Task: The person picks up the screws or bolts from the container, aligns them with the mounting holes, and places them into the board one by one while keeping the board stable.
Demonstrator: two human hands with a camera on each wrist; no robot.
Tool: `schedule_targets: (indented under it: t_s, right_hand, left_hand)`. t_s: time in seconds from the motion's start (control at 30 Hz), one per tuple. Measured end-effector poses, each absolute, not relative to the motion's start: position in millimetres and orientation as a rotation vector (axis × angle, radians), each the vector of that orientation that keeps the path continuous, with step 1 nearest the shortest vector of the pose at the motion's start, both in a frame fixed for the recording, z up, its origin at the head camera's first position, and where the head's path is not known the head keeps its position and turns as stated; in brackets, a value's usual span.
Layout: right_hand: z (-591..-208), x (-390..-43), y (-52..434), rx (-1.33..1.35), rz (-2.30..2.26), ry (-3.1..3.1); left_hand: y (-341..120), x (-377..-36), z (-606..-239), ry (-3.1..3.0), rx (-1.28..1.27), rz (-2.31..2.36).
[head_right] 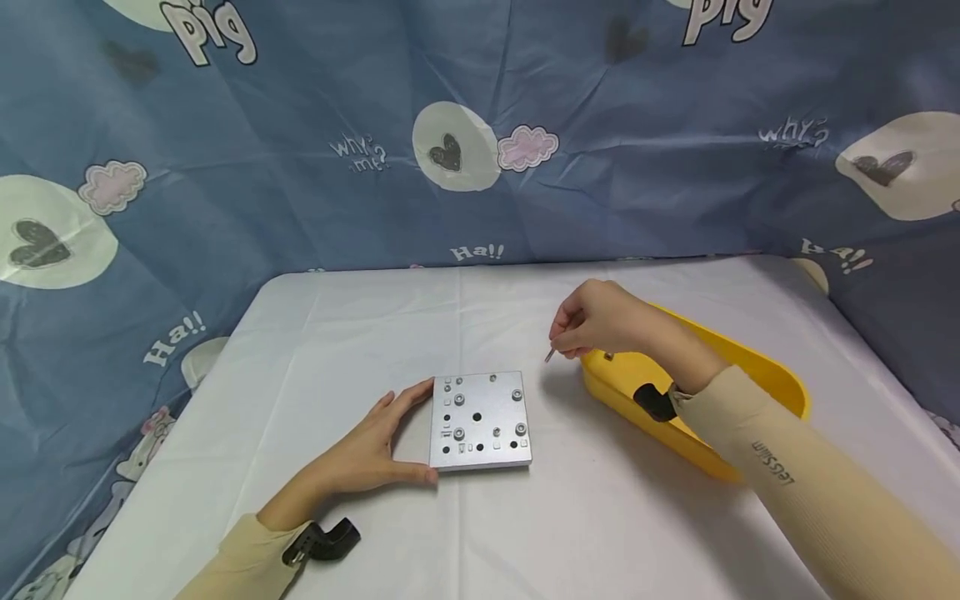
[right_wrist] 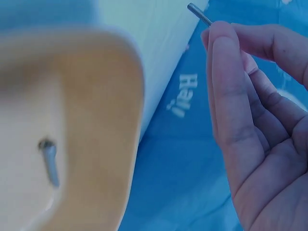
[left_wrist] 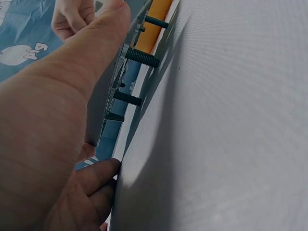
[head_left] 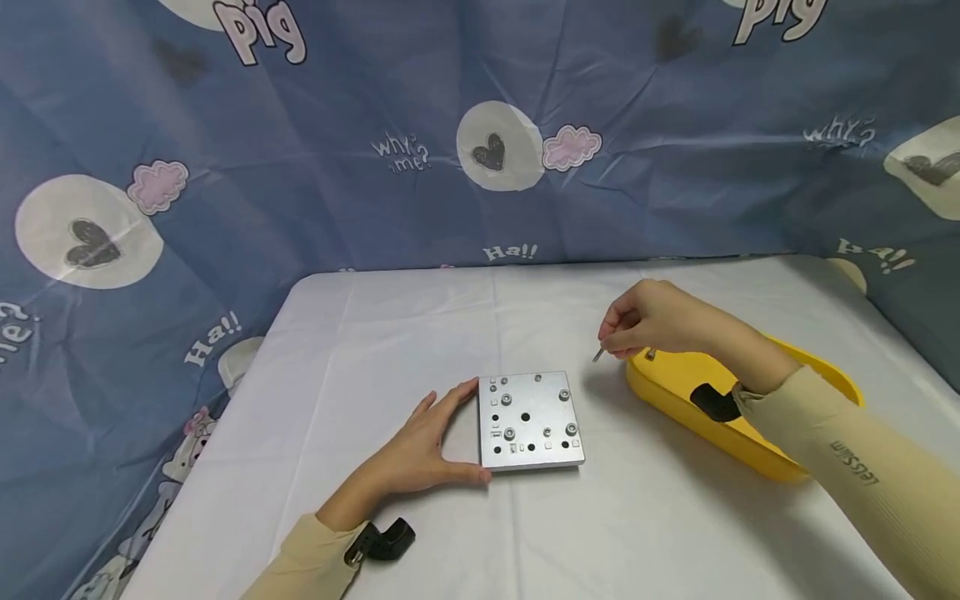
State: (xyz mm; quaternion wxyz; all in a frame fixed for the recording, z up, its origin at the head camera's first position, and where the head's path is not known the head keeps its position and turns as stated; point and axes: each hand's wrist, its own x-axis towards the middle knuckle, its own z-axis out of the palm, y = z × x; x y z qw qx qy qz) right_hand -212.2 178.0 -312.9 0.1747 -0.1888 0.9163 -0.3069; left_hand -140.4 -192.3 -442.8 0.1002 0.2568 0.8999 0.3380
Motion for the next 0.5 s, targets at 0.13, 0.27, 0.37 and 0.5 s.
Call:
schedule_targets:
  t_s: [0.13, 0.27, 0.37, 0.5]
  right_hand:
    - [-312.5, -210.2, 156.5, -0.555, -0.867, 2.562]
    - [-315.2, -209.2, 137.3, -0.597, -0.901, 2.496]
    - [-318.4, -208.7, 123.8, -0.627, -0.898, 2.447]
    - [-322.5, -208.8, 108.1, -0.656, -0.886, 2.399]
  left_hand:
    - [-191.9, -139.9, -443.1, 2.666, 0.749, 0.995]
    - [-191.1, -140.3, -442.8, 2.658, 0.76, 1.006]
    - [-191.3, -140.0, -442.3, 2.651, 0.763, 1.01]
    - [-191.9, -139.2, -442.1, 2.647, 0.759, 1.014]
